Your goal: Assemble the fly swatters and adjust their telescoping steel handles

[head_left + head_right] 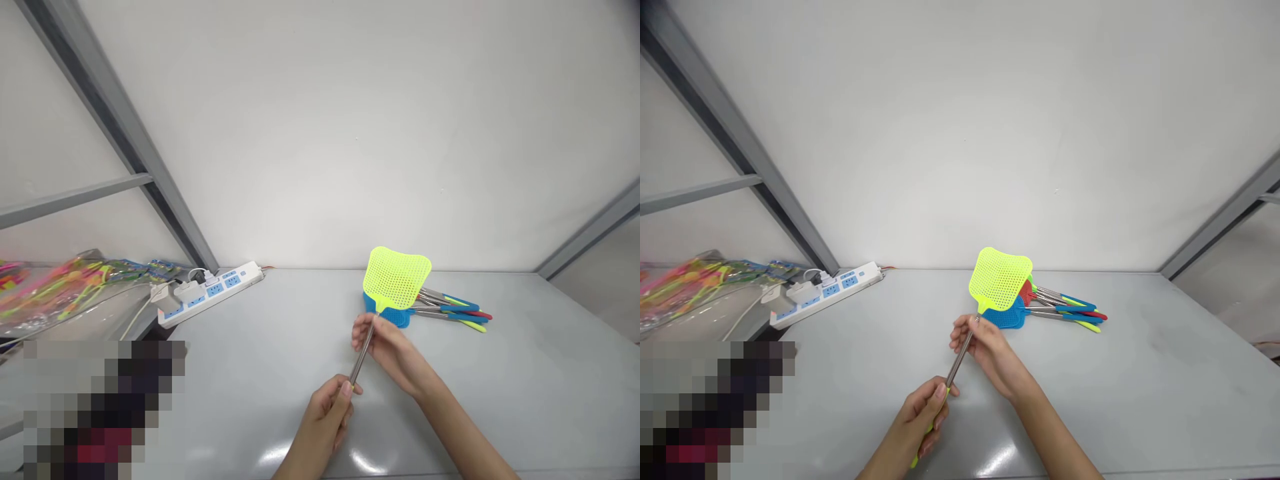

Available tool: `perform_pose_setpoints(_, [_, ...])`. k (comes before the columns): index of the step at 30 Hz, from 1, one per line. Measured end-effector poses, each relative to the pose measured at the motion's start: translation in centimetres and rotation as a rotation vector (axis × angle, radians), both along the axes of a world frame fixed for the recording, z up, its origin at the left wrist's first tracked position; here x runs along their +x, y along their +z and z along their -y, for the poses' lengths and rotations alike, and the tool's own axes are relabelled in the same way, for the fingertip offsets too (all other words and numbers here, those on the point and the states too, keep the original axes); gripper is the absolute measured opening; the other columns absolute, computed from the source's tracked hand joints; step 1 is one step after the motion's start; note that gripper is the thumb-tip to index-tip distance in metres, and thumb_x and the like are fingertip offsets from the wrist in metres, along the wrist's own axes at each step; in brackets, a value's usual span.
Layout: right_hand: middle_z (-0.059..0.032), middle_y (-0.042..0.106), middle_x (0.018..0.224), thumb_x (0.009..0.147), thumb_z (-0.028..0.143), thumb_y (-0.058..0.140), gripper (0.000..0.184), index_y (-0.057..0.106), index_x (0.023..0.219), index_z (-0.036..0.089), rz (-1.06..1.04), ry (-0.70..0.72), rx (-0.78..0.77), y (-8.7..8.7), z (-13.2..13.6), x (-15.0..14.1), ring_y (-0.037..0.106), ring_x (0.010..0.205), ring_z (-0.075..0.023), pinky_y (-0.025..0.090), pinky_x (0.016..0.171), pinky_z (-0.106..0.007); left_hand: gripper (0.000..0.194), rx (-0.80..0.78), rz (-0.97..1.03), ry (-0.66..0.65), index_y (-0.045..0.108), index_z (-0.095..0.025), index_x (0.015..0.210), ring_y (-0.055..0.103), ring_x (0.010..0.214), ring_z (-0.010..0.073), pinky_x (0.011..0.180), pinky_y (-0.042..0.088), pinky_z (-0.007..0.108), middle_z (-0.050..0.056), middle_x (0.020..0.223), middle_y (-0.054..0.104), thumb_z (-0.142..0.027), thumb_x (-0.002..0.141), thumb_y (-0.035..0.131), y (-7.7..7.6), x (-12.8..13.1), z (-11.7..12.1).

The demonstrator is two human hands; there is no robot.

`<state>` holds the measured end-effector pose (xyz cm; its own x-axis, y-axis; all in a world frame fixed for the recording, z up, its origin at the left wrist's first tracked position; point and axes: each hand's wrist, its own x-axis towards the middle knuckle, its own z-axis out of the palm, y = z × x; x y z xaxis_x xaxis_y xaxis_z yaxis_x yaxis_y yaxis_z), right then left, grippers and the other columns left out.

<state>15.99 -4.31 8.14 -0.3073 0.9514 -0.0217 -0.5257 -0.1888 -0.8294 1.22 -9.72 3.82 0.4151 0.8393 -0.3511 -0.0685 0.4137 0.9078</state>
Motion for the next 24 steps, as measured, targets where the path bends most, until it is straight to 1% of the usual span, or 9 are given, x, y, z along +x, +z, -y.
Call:
perform_pose_setpoints(2, [-0.0002,0.049,0.065,0.078,0.033,0.047,0.02,0.054,0.077,0.014,-0.209,-0.053,-0.09,0.4,-0.9,0.2,0.047,0.059,-0.0089,0.039,0.06,-0.024,0.038,0.003,-0.002,0.008,0.045,-0.017,0.077,0.016,0.031,0.0011,0.032,0.011,0.018,-0.009,0.049,0.03,-0.054,0.073,0.038,-0.6,0.5,0.3])
perform_pose_setpoints(4, [0.0059,0.035,0.049,0.077,0.034,0.048,0.024,0.047,0.062,0.016,-0.343,-0.031,-0.168,0.6,-1.5,0.1,0.033,0.042,-0.0048,0.032,0.044,-0.019,0.041,-0.028,0.011,0.018,0.042,-0.018,0.072,0.013,0.031,0.001,0.031,0.009,0.018,-0.009,0.048,0.029,-0.059,0.071,0.037,-0.8,1.2,0.6])
perform_pose_setpoints(6, [0.0088,0.022,0.044,0.076,0.035,0.049,0.032,0.036,0.054,0.017,-0.387,0.011,-0.227,0.6,-1.7,-0.5,0.018,0.035,-0.0038,0.021,0.035,-0.017,0.044,-0.093,0.026,0.033,0.038,-0.019,0.068,0.012,0.031,0.0008,0.031,0.006,0.018,-0.01,0.047,0.029,-0.062,0.069,0.034,-0.5,1.7,0.9])
perform_pose_setpoints(8, [0.0097,0.018,0.044,0.075,0.038,0.05,0.036,0.03,0.053,0.018,-0.366,0.042,-0.267,0.6,-1.6,-1.5,0.012,0.035,-0.0036,0.015,0.033,-0.017,0.045,-0.15,0.028,0.065,0.037,-0.019,0.067,0.014,0.03,0.0006,0.031,0.006,0.017,-0.009,0.048,0.03,-0.064,0.068,0.033,0.1,2.0,1.1])
perform_pose_setpoints(9, [0.0101,0.016,0.044,0.075,0.039,0.05,0.037,0.028,0.053,0.018,-0.356,0.028,-0.269,0.6,-1.4,-2.0,0.009,0.035,-0.0035,0.012,0.033,-0.016,0.045,-0.164,0.026,0.083,0.036,-0.019,0.066,0.014,0.03,0.0005,0.031,0.006,0.017,-0.009,0.049,0.03,-0.065,0.068,0.033,0.4,2.1,1.1])
perform_pose_setpoints(12, [0.0106,0.014,0.042,0.074,0.044,0.049,0.042,0.022,0.053,0.019,-0.332,0.042,-0.276,0.8,-1.0,-3.2,0.006,0.035,-0.0032,0.008,0.033,-0.016,0.046,-0.179,0.048,0.113,0.035,-0.02,0.065,0.014,0.031,0.0006,0.032,0.004,0.017,-0.01,0.048,0.028,-0.065,0.065,0.038,1.3,2.0,1.3])
perform_pose_setpoints(17, [0.0108,0.013,0.041,0.073,0.047,0.048,0.045,0.019,0.054,0.019,-0.329,0.058,-0.283,1.4,-0.7,-4.3,0.004,0.035,-0.0027,0.005,0.032,-0.016,0.043,-0.251,0.165,0.116,0.036,-0.02,0.067,0.011,0.031,0.0003,0.033,0.001,0.016,-0.01,0.047,0.028,-0.063,0.065,0.042,1.9,1.3,1.4])
perform_pose_setpoints(19, [0.0109,0.013,0.041,0.073,0.047,0.049,0.045,0.019,0.054,0.019,-0.339,0.062,-0.292,1.8,-0.6,-4.7,0.003,0.034,-0.0025,0.004,0.032,-0.016,0.043,-0.291,0.253,0.092,0.036,-0.019,0.066,0.01,0.031,0.0001,0.032,0.001,0.015,-0.01,0.046,0.028,-0.061,0.066,0.043,2.2,0.9,1.3])
perform_pose_setpoints(24, [0.0107,0.014,0.041,0.075,0.046,0.047,0.043,0.02,0.055,0.019,-0.421,0.125,-0.297,2.7,-0.7,-5.4,0.005,0.033,-0.0022,0.005,0.03,-0.015,0.039,-0.346,0.571,-0.014,0.036,-0.018,0.063,0.009,0.029,-0.0006,0.03,0.004,0.013,-0.01,0.043,0.024,-0.055,0.069,0.046,3.1,0.1,0.8])
